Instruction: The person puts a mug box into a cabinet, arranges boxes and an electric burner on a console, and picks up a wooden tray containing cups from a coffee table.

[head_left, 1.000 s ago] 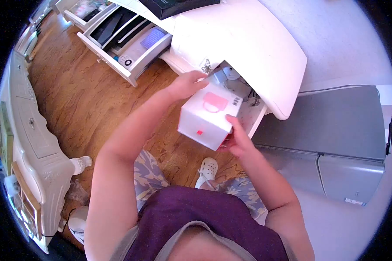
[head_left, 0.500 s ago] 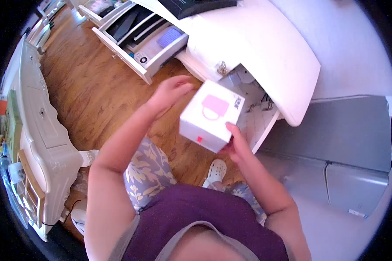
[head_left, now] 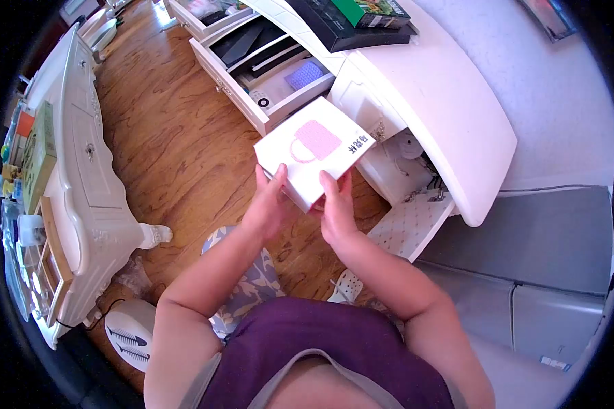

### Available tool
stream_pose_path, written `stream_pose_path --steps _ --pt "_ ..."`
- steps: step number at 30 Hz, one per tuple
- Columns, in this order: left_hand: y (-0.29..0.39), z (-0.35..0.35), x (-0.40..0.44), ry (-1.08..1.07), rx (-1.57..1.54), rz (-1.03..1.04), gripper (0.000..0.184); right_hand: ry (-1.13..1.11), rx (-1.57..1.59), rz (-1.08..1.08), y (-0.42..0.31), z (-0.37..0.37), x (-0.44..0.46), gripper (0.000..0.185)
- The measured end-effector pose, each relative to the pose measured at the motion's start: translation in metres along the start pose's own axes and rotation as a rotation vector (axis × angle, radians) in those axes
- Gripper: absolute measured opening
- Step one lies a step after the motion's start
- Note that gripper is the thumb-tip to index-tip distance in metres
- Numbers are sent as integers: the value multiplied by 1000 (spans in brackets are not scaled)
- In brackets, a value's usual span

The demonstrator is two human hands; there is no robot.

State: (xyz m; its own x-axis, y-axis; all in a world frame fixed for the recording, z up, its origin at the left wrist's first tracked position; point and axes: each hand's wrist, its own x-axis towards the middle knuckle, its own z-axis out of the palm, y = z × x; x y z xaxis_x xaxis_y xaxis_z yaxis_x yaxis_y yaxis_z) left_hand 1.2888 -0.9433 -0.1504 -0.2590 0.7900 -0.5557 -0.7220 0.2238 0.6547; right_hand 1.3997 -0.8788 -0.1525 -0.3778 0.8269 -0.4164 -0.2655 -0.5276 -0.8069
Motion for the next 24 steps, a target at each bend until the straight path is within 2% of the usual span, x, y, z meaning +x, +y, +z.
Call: stream_pose_path --steps 3,4,6,7,8,10,12,13,14,16,17,19,20,22,23,24 --pt "12 6 0 52 -16 63 69 -25 21 -2 -5 23 0 82" --pt "16 6 3 80 -19 91 69 -99 6 -41 -3 23 8 86" --pt "31 1 17 139 17 152 67 -128 -83 15 -10 30 16 89" --pt "39 -8 32 163 -1 173 66 -260 -231 -36 -14 27 23 88" --pt "49 -19 48 189 -19 193 65 -269 -485 -74 -7 15 40 80" --pt "78 -27 70 244 -94 250 67 -439 -684 -106 -91 36 8 66" --pt "104 -32 94 303 -15 401 70 -220 -1059 -818 -110 1 39 52" --pt "107 -50 126 263 13 570 72 -164 -1151 -1095 -133 -11 51 50" --pt "120 -45 127 324 -45 460 72 -100 -1231 -1376 -158 -22 60 47" --pt "133 -42 150 394 -40 412 76 74 -1597 -1443 -192 -46 76 49" --pt "139 -44 168 391 -38 413 76 79 -1596 -1444 -200 -57 85 49" --pt "145 -49 201 359 15 399 76 222 -1909 -1266 -201 -83 103 52" --pt "148 -50 211 358 16 399 76 222 -1909 -1265 -199 -97 116 52" --pt "158 -38 217 409 1 149 71 257 -1914 -940 -194 -110 133 54" --pt "158 -33 218 472 26 130 66 259 -1912 -930 -195 -117 141 54" --pt "156 -41 231 381 -56 167 67 234 -1912 -909 -198 -111 138 55"
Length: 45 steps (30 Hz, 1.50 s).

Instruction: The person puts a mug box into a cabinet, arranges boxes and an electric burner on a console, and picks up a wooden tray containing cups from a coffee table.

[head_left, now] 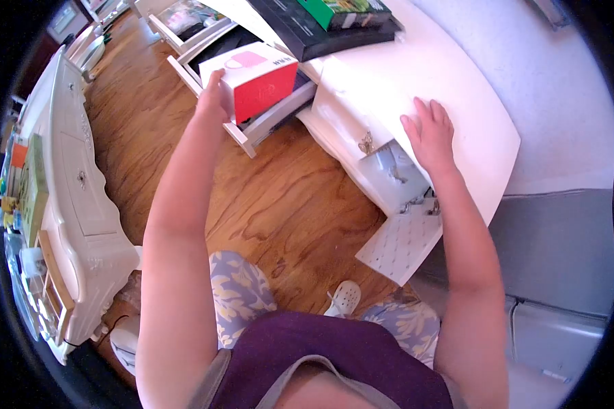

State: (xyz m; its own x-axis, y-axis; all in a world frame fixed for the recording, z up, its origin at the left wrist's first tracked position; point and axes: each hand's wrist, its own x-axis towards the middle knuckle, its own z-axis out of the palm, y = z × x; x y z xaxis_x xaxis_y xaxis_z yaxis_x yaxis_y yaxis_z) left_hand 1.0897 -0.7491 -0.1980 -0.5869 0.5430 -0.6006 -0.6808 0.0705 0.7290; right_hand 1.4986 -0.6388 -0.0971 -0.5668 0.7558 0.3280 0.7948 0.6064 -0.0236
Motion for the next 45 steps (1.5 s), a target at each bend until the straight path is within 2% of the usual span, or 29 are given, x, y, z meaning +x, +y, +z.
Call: stream_pose_path --steps 2,3,4,6,8,10,11,12,15,17,18,19,21,22,24,28,29,30,31,33,34,36,37,39,40,42,43,44,45 --pt "8 0 0 -33 70 75 71 -40 12 9 -4 0 -9 55" --pt "1 -7 32 -63 39 240 73 -17 8 3 -3 1 -7 54" --pt "1 -6 33 -68 38 237 73 3 3 -4 -2 1 -6 53" --pt "-2 -6 29 -29 120 426 74 0 1 0 -2 -1 -4 54" --pt "-2 -4 25 -5 166 402 77 17 -5 -29 -4 0 -4 54" --pt "-3 0 18 164 530 440 81 21 2 -14 -6 -1 -6 54" --pt "-8 2 13 178 563 501 73 28 0 -6 -5 -1 -5 54" --pt "-10 2 14 174 562 503 73 31 -3 -3 -4 -2 -2 54" --pt "-27 -10 32 155 546 525 101 8 31 -8 0 3 -4 54" --pt "-18 4 -20 52 390 486 75 6 24 -3 3 5 -1 56" --pt "-20 -3 -17 13 265 612 57 11 46 -10 0 -2 2 56" --pt "-24 -8 -21 -62 101 595 53 21 43 -11 4 0 1 56" --pt "-17 -24 -61 -58 157 367 48 -7 39 -22 7 7 -3 57" --pt "-21 -41 -65 -52 163 307 51 8 47 -25 8 7 -3 57" --pt "-29 -63 -97 -206 139 266 58 13 51 -43 9 8 -3 58" --pt "-78 -78 -149 -321 414 28 60 28 88 -23 11 9 -3 58" --pt "-96 -71 -156 -310 484 -46 65 167 31 -87 11 8 -3 49" --pt "-109 -63 -161 -405 488 -74 69 309 -27 -153 10 6 -3 41" --pt "-130 -67 -149 -492 548 -80 72 314 -28 -161 10 3 -5 41" --pt "-130 -42 -171 -512 596 -170 74 234 151 -373 8 -1 -16 19" --pt "-134 -35 -175 -448 664 -223 75 216 164 -448 0 -1 -27 14" --pt "-145 -39 -177 -427 582 -233 76 220 193 -603 -22 5 -48 12" --pt "-152 -46 -172 -427 577 -227 76 33 117 -589 -38 -1 -69 11" --pt "-160 -61 -159 -351 563 -344 87 -265 150 -196 -56 32 -104 16" --pt "-159 -60 -162 -354 556 -338 87 -261 144 -202 -48 58 -111 16" --pt "-154 -62 -176 -330 619 -389 77 -335 223 640 -32 105 -100 40" --pt "-156 -66 -179 -326 610 -380 77 -273 767 1109 -27 105 -84 61" --pt "-159 -69 -182 -323 603 -351 78 -273 768 1093 -21 111 -71 61" --pt "-161 -71 -185 -321 595 -320 79 -158 926 975 -24 109 -57 60"
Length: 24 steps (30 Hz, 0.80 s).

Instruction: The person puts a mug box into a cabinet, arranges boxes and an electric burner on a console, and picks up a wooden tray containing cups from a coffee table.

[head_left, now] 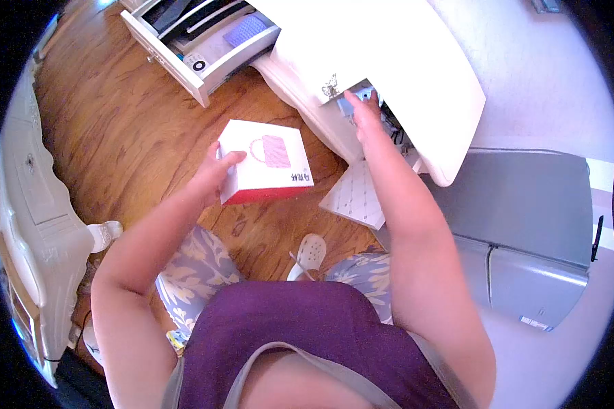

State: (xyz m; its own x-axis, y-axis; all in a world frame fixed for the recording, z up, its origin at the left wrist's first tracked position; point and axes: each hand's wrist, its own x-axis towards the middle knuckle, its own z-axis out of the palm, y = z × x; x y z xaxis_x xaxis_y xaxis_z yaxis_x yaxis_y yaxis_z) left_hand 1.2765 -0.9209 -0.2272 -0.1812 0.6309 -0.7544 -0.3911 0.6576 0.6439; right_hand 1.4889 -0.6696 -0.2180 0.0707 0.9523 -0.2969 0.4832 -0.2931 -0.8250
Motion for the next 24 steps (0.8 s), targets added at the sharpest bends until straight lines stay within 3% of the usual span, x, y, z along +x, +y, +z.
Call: stream_pose_path --steps 2,3,5,6,7,9,11,13,15,17,19,21,23,24 --pt "-2 -2 -7 -12 -10 7 80 -189 368 -210 -15 6 1 53" --pt "-3 -2 -10 -27 -8 1 81 -197 364 -221 -19 14 1 53" --pt "10 -1 -31 -70 -92 -9 86 29 261 -245 -16 28 6 41" --pt "7 -3 -31 -78 -120 22 87 58 268 -320 -12 34 4 38" --pt "6 -5 -31 -85 -152 52 88 124 44 -485 -15 38 -13 33" --pt "3 -12 -21 -80 -105 44 89 70 -221 -498 -19 52 -51 31" --pt "2 -13 -19 -65 -57 42 90 -122 -205 -439 -30 85 -87 29" --pt "10 -9 -27 -67 -122 37 93 -138 -228 -554 -49 123 -109 30" --pt "4 -12 -18 -62 -125 59 93 -76 -312 -528 -64 152 -114 25" --pt "-3 -15 -9 -59 -140 75 94 -50 -303 -566 -61 170 -106 27" --pt "-6 -17 -4 -61 -143 155 93 -190 -148 -636 -63 173 -111 31" --pt "3 -20 -13 -74 -207 172 92 -336 -326 -565 -55 148 -114 37" --pt "2 -19 -15 -76 -290 186 91 -238 -454 -796 -25 125 -103 43" --pt "-1 -20 -10 -44 -320 217 87 -237 -469 -741 -19 105 -100 47"
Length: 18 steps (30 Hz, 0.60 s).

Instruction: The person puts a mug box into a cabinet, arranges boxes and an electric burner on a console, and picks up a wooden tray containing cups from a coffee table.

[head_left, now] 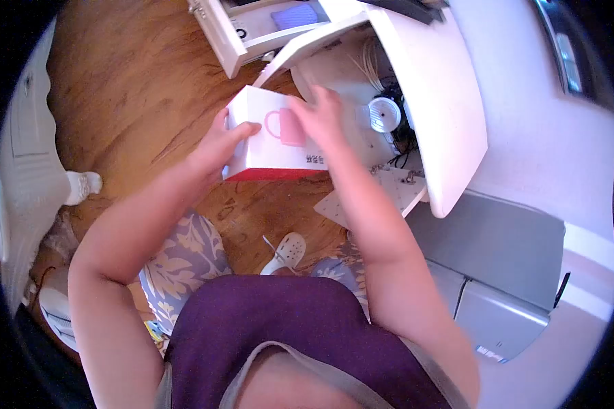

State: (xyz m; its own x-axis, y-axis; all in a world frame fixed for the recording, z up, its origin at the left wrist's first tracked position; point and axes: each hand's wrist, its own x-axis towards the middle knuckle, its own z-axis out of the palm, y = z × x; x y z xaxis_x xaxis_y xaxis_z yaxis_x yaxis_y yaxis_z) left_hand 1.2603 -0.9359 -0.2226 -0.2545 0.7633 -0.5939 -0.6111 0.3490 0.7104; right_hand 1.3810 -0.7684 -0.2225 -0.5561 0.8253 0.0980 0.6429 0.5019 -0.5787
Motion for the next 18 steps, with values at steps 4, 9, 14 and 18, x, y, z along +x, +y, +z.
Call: stream_pose_path --steps 4,9,14,18 --pt "13 3 -7 47 -89 -62 84 71 211 308 28 -61 -48 45" --pt "13 16 5 75 -157 -190 87 190 -404 -531 -13 -176 -65 32" --pt "3 71 41 123 -269 -155 90 180 -628 -344 45 -247 -11 39" --pt "-4 125 85 117 -283 -34 91 81 -629 -245 112 -237 -2 51"
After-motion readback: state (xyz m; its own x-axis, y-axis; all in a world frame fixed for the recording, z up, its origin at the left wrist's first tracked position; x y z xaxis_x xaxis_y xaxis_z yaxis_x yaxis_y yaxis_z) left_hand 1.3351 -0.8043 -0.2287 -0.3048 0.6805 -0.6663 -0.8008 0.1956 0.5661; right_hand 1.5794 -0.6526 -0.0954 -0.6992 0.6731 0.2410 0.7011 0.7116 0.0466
